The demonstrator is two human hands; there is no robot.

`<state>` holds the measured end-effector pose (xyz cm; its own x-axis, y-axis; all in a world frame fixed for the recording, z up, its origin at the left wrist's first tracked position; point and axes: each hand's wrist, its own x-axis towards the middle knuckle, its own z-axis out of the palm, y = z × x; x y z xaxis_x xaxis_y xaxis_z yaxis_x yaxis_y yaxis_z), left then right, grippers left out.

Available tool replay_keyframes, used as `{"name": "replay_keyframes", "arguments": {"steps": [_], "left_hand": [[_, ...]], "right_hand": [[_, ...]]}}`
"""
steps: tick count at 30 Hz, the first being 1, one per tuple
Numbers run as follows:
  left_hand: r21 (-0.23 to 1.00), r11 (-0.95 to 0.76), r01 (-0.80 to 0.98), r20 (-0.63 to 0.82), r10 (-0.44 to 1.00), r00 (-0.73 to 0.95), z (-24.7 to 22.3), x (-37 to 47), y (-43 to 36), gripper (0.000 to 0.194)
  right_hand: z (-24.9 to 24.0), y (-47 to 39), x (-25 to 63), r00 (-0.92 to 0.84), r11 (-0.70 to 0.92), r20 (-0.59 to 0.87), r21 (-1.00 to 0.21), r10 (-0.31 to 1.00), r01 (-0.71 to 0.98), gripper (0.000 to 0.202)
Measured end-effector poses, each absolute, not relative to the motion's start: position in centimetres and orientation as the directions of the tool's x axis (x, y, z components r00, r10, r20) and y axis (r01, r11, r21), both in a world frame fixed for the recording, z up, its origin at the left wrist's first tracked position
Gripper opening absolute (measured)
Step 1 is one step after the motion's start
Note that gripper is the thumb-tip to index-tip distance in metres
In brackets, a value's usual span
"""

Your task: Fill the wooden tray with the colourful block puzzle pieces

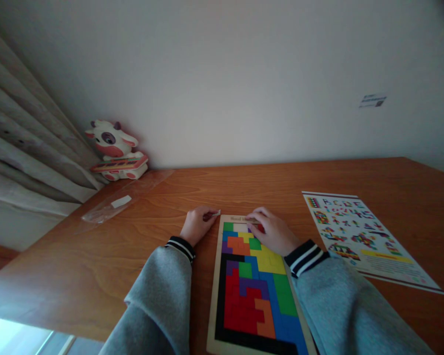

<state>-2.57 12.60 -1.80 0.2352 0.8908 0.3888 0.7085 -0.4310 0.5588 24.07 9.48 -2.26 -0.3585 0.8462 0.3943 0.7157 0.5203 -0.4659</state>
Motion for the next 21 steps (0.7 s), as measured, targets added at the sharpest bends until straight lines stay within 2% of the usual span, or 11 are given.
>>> {"name": "replay_keyframes", "arguments": {"steps": [6, 13, 17, 21], "left_hand": [[0.531, -0.494, 0.689, 0.429, 0.858, 0.284, -1.4, -1.8, 12.1, 0.011], [0.497, -0.72, 0.484, 0.609, 0.687, 0.397, -0.4, 0.5, 10.3, 0.011], [0.532, -0.76, 0.374, 0.615, 0.65, 0.446, -0.5, 1.5, 9.6, 0.011], [0.592, -0.723, 0.356, 0.577, 0.689, 0.439, -0.4, 1.7, 9.4, 0.01]], "right_hand": [[-2.0, 9.4, 24.0, -0.364, 0.541, 0.417, -0.476, 0.833, 0.693, 0.02], [-1.5, 9.2, 23.3, -0.41, 0.617, 0.463, -0.527, 0.785, 0.585, 0.026], [-1.4, 9.2, 23.2, -0.458, 0.647, 0.457, -0.571, 0.762, 0.505, 0.022], [-1.5, 9.3, 23.4, -0.47, 0.639, 0.44, -0.606, 0.765, 0.473, 0.022]]}}
